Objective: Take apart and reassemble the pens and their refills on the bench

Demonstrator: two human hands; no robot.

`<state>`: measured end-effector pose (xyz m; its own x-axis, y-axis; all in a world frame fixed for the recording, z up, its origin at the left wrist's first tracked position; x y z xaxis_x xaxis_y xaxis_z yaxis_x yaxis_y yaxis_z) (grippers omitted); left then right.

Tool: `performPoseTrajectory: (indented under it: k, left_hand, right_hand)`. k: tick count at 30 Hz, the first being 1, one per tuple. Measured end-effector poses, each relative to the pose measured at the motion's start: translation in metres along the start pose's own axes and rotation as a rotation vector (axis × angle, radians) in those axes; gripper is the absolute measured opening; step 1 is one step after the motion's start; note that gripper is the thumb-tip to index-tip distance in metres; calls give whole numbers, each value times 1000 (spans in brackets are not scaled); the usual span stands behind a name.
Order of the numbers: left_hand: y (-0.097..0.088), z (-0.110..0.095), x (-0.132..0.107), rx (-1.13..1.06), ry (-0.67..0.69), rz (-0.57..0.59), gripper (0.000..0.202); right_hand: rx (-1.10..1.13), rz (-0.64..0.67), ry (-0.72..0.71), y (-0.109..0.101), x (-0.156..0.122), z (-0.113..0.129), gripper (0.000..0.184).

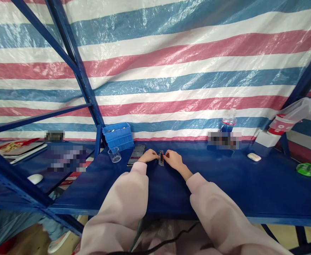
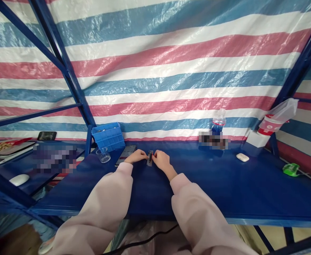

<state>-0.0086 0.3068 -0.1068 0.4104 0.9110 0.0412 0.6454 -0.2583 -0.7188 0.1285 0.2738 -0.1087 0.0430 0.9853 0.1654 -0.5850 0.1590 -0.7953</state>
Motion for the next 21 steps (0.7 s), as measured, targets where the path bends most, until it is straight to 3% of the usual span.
performPoseTrajectory:
  k: [4, 11, 21]
  left_hand:
    - [2, 1, 1, -1, -6, 18, 26]
    - [4, 0, 1, 32, -7, 24, 29]
    - [3, -1, 3, 84, 5, 12, 31]
  right_hand:
    - [-38, -10, 1, 1, 1, -2, 11]
    - [-63, -16, -12, -1, -1, 0, 23]
    - [-139, 42, 4, 3, -2, 2, 20]
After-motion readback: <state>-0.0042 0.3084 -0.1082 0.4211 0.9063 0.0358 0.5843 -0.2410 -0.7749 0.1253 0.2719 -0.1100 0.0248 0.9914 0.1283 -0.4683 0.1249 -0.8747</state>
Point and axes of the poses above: each hand's wrist, its own x-axis towards the middle knuckle, its own y-axis out of the palm, z = x × y, the point moved 8 cm from there along x, towards the middle knuckle, and after that the axes turned 8 degrees about y, right-handed, at the moved point
